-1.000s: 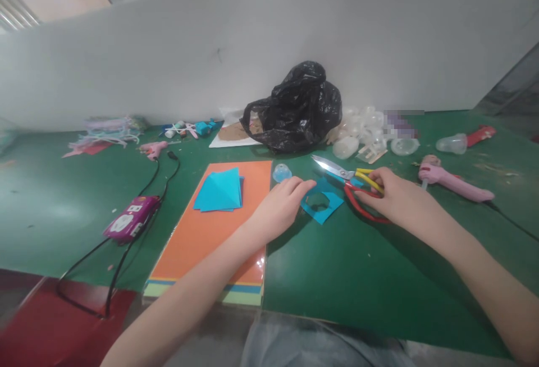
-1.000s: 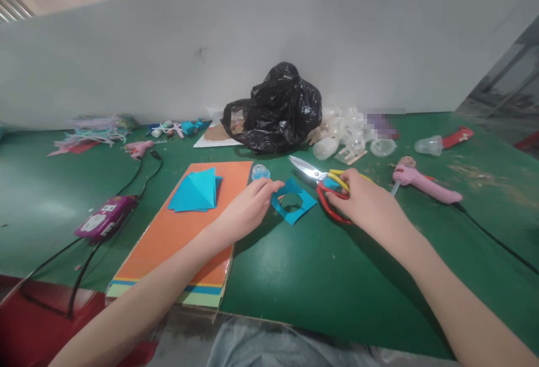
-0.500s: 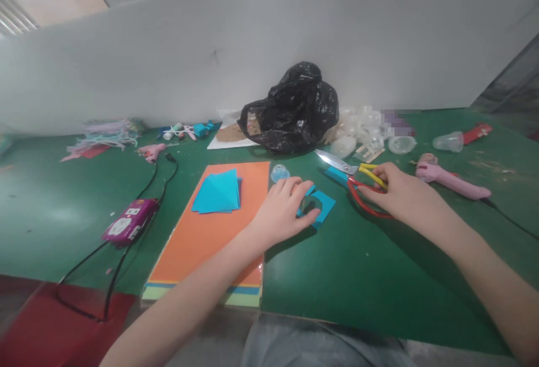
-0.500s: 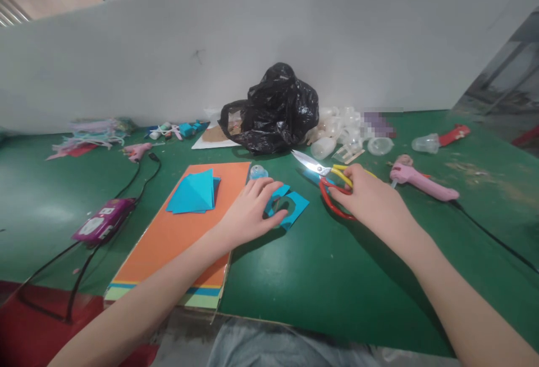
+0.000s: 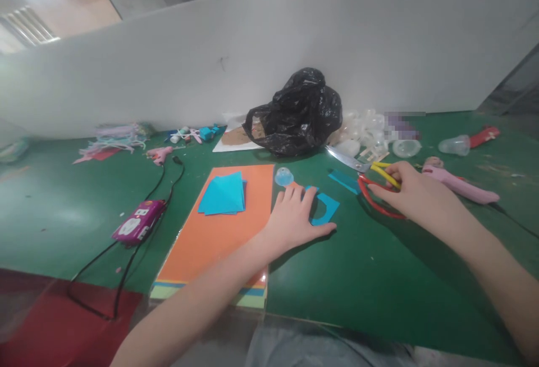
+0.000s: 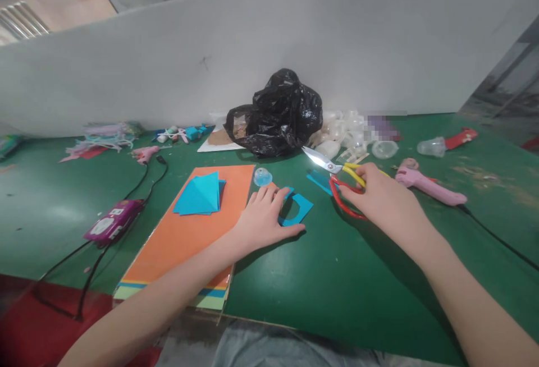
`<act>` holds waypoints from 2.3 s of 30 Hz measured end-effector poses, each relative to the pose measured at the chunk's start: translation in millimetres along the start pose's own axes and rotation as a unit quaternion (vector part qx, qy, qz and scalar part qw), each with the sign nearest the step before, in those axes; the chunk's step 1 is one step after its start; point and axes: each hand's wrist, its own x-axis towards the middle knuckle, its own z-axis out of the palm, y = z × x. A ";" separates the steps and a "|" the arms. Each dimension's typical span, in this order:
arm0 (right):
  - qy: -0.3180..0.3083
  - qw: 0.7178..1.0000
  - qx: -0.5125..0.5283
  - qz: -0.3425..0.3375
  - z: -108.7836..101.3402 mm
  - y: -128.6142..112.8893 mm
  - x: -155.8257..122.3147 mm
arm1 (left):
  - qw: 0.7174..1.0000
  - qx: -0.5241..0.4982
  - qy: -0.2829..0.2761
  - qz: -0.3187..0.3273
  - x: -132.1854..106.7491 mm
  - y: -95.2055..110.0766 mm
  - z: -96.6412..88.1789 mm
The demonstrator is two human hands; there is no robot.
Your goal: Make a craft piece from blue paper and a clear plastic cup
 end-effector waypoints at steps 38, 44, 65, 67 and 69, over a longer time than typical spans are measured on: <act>0.000 0.998 -0.023 0.053 -14.6 6.5 7.2 | 0.990 -0.012 -0.037 0.132 3.7 -15.2 -10.2; -0.001 0.999 -0.028 0.030 -11.1 8.1 6.2 | 0.985 -0.037 -0.039 0.161 5.6 -21.6 -9.4; -0.024 0.997 -0.002 0.069 -17.7 7.7 10.0 | 0.988 -0.023 -0.027 0.150 7.5 -15.1 -6.1; -0.016 0.998 0.001 0.064 -17.0 10.5 11.5 | 0.987 -0.024 -0.030 0.159 6.8 -16.1 -4.0; -0.006 0.998 0.004 0.059 -16.6 13.9 13.4 | 0.985 -0.006 -0.036 0.169 6.0 -19.0 -1.1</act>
